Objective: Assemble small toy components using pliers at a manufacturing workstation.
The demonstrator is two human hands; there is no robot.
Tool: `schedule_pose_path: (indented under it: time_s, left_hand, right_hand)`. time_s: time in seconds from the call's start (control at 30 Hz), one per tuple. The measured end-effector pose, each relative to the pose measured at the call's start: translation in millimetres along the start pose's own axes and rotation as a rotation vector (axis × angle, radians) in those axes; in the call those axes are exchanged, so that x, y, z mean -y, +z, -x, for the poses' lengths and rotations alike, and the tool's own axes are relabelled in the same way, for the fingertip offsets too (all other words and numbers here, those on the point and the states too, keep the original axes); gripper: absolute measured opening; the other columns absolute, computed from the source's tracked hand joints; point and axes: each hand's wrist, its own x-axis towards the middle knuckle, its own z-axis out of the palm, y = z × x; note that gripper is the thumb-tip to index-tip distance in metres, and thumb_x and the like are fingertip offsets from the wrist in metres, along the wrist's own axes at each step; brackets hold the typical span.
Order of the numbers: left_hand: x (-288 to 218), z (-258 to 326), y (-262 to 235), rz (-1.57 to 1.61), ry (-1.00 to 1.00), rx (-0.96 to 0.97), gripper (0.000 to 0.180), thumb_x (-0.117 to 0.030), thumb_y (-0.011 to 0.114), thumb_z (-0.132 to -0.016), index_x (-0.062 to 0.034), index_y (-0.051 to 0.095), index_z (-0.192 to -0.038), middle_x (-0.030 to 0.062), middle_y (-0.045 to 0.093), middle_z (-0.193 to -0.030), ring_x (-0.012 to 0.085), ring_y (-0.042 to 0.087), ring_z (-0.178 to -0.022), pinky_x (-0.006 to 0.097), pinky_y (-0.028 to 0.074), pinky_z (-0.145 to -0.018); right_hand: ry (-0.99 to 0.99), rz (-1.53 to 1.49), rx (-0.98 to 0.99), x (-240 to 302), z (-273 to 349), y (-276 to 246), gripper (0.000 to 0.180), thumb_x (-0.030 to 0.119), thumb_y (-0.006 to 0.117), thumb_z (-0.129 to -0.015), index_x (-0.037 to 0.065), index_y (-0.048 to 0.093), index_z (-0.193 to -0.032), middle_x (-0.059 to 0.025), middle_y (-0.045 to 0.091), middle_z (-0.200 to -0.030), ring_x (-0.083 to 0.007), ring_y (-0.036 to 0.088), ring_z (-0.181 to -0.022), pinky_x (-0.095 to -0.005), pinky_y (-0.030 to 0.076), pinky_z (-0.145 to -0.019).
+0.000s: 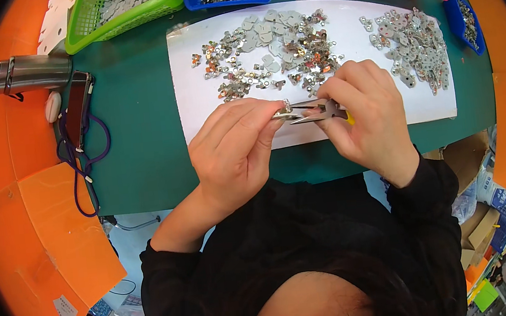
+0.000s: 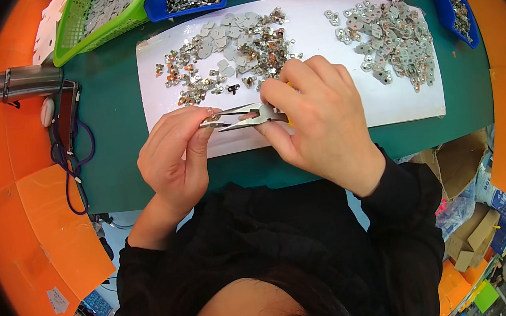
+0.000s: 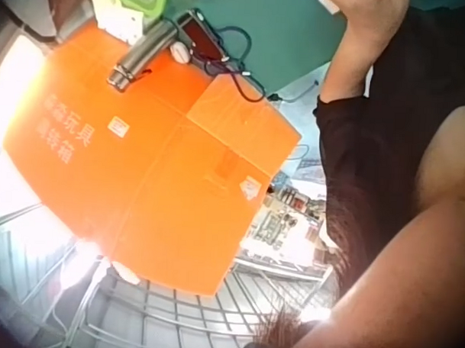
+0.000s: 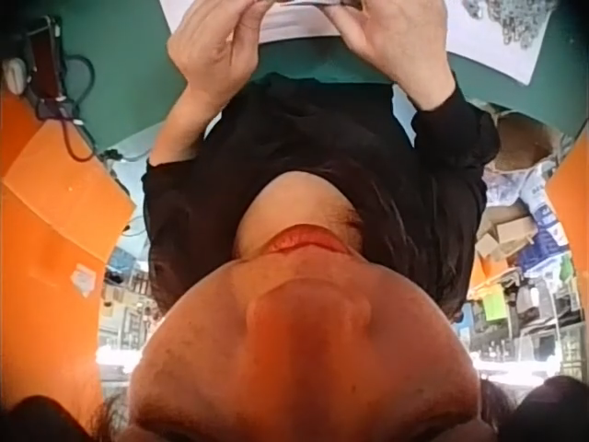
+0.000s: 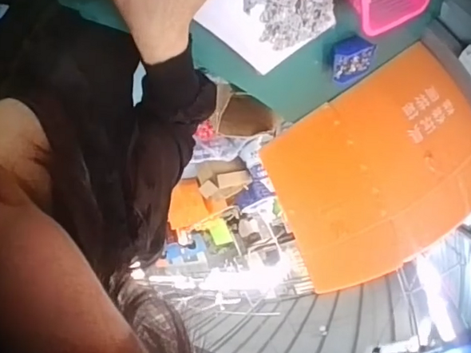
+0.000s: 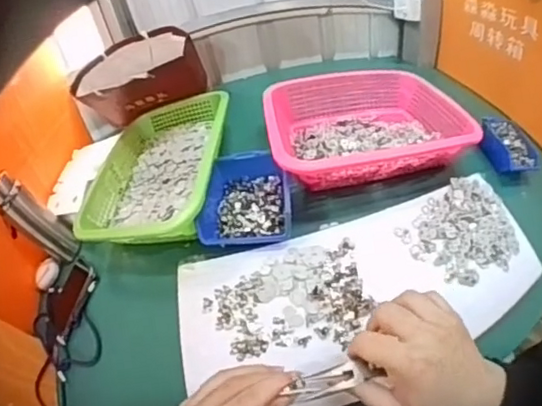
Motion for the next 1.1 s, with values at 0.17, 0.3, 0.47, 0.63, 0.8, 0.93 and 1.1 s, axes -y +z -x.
schedule_pose_path:
  time_s: [0.17, 0.3, 0.47, 0.63, 0.8, 0.93, 1.1]
  left_hand:
    - [-4.1, 1.3, 4.7, 0.057, -0.058, -0.041, 0.017, 0.002, 0.073, -0.08, 0.0023, 0.07, -0.096, 0.0135, 0.069, -0.083, 0.0284, 0.068, -0.077, 0.034, 0.054, -0.068]
    - [-4.5, 5.0, 7.1, 0.06, -0.079, -0.046, 0.017, 0.003, 0.072, -0.08, 0.0027, 0.069, -0.097, 0.0138, 0.069, -0.084, 0.0291, 0.068, -0.078, 0.034, 0.055, -0.068]
    - [-2.1, 2.9, 5.1, 0.066, -0.046, 0.026, 0.018, 0.004, 0.072, -0.081, 0.0026, 0.067, -0.098, 0.0138, 0.069, -0.087, 0.0295, 0.068, -0.079, 0.033, 0.055, -0.069]
    - [0.2, -2.7, -1.5, 0.177, -0.049, 0.133, 0.015, 0.003, 0.07, -0.082, 0.0025, 0.064, -0.096, 0.0137, 0.068, -0.088, 0.0287, 0.068, -0.079, 0.033, 0.054, -0.067]
    - [-5.8, 4.4, 9.1, 0.295, -0.184, 0.101, 0.005, 0.002, 0.061, -0.092, 0.0035, 0.062, -0.096, 0.0126, 0.065, -0.084, 0.0255, 0.064, -0.072, 0.03, 0.051, -0.063]
    - [-11.1, 3.0, 24.7, 0.467, -0.3, -0.154, 0.011, 0.001, 0.05, -0.098, 0.0037, 0.058, -0.091, 0.0101, 0.058, -0.075, 0.0213, 0.058, -0.064, 0.028, 0.047, -0.059]
    - [-3.7, -2.3, 13.9, 0.318, -0.272, -0.143, 0.012, 0.001, 0.049, -0.097, 0.0023, 0.056, -0.088, 0.0095, 0.055, -0.072, 0.0195, 0.055, -0.062, 0.029, 0.044, -0.057]
  right_hand:
    - [0.029, -0.04, -0.004, 2.7, 0.4, 4.8, 0.017, 0.01, 0.074, -0.071, 0.007, 0.061, -0.082, -0.0062, 0.055, -0.08, -0.0272, 0.051, -0.075, -0.0377, 0.04, -0.067]
    - [0.026, -0.063, 0.007, 2.6, 1.4, 7.7, 0.018, 0.009, 0.073, -0.071, 0.007, 0.061, -0.083, -0.007, 0.054, -0.08, -0.0277, 0.051, -0.074, -0.0379, 0.04, -0.066]
    - [0.008, -0.054, 0.025, -0.2, 1.9, 7.0, 0.019, 0.01, 0.073, -0.07, 0.007, 0.06, -0.083, -0.0076, 0.053, -0.08, -0.0284, 0.05, -0.074, -0.0385, 0.04, -0.065]
    - [-0.016, -0.052, 0.066, -1.4, 6.7, 6.7, 0.019, 0.009, 0.073, -0.071, 0.007, 0.058, -0.081, -0.0068, 0.052, -0.073, -0.0275, 0.051, -0.068, -0.0373, 0.04, -0.059]
    - [0.052, -0.202, 0.073, 7.8, 8.3, 13.0, 0.016, 0.009, 0.073, -0.078, 0.004, 0.058, -0.081, -0.0097, 0.052, -0.068, -0.0296, 0.053, -0.062, -0.0385, 0.041, -0.055]
    - [0.169, -0.374, 0.046, 21.4, 6.3, 24.4, 0.016, 0.009, 0.071, -0.084, 0.001, 0.057, -0.083, -0.013, 0.055, -0.07, -0.0323, 0.055, -0.062, -0.0395, 0.042, -0.055]
    - [0.152, -0.335, 0.079, 23.4, -3.5, 12.3, 0.016, 0.011, 0.069, -0.086, 0.001, 0.057, -0.084, -0.0141, 0.057, -0.071, -0.0341, 0.055, -0.062, -0.0385, 0.042, -0.055]
